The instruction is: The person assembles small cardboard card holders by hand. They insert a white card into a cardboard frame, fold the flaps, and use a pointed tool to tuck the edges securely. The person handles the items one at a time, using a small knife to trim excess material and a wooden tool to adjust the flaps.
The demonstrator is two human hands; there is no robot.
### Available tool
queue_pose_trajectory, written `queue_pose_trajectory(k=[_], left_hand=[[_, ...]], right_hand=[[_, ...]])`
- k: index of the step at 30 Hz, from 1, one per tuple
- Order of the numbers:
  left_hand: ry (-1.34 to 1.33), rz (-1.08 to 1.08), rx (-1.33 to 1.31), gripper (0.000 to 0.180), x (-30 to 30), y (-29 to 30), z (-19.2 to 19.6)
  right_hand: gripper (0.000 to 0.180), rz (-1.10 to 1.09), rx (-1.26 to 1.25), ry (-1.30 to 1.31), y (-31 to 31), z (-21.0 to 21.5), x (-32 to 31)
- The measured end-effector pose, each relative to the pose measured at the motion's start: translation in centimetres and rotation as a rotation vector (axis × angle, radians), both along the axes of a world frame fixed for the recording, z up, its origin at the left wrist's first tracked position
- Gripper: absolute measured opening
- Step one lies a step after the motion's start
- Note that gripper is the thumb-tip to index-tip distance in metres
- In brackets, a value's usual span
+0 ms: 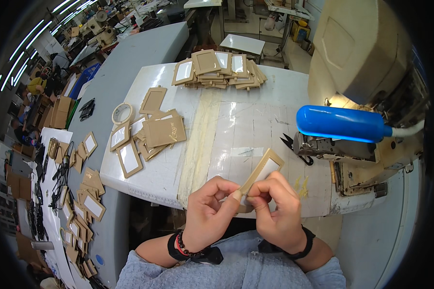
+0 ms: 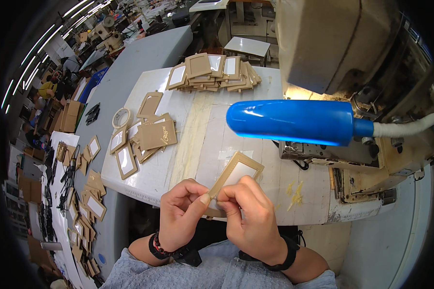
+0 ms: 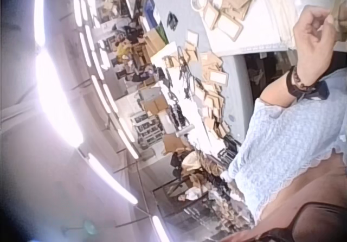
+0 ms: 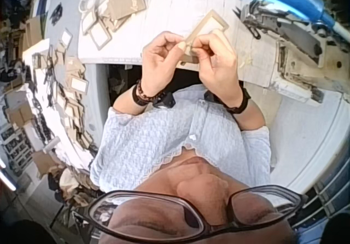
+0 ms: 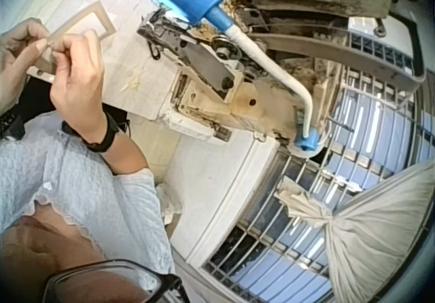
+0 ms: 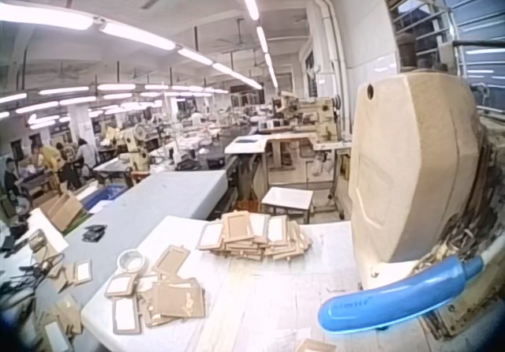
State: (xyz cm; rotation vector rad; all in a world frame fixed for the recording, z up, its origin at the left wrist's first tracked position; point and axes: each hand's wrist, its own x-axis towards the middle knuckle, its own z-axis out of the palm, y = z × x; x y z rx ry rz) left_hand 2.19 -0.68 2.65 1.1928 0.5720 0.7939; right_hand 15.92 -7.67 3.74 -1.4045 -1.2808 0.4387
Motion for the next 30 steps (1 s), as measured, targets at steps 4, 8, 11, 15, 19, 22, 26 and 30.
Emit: queue_pose_trajectory(k=[4,8,11,15,19,22,26,30], left_hand=[[-0.006,0.012,0.034,0.01,0.0,0.0,-0.1],[-0.003,0.036,0.029,0.009,0.1,-0.2,0.2],[0.0,0.075,0.013,0.007,0.3,-0.4,0.6],[-0.023,0.081,0.008,0.007,0.3,-0.6,0.9],[-0.037,0.087,-0.002,0.007,0.3,-0.6,0.8],[-0.04,0.086,-0.001,0.007,0.3,-0.6,0.7],[-0.038,0.079,-0.015,0.007,0.3,-0.6,0.9],[-0.04,0.071,-0.025,0.006,0.3,-0.7,1.0]], right_hand=[[0.014,-0.023,0.004,-0.01,0.0,-0.1,-0.3],[0.014,-0.045,0.022,-0.023,0.1,-0.1,-0.5],[0.014,-0.053,0.034,-0.032,0.1,-0.1,-0.7],[0.013,-0.054,0.053,-0.038,0.0,-0.1,-0.7],[0.012,-0.04,0.052,-0.04,0.0,0.0,-0.6],[0.013,-0.024,0.037,-0.04,-0.1,0.4,-0.5],[0.013,-0.012,0.038,-0.037,-0.2,0.2,-0.3],[0.013,-0.008,0.044,-0.037,-0.2,0.2,-0.2]])
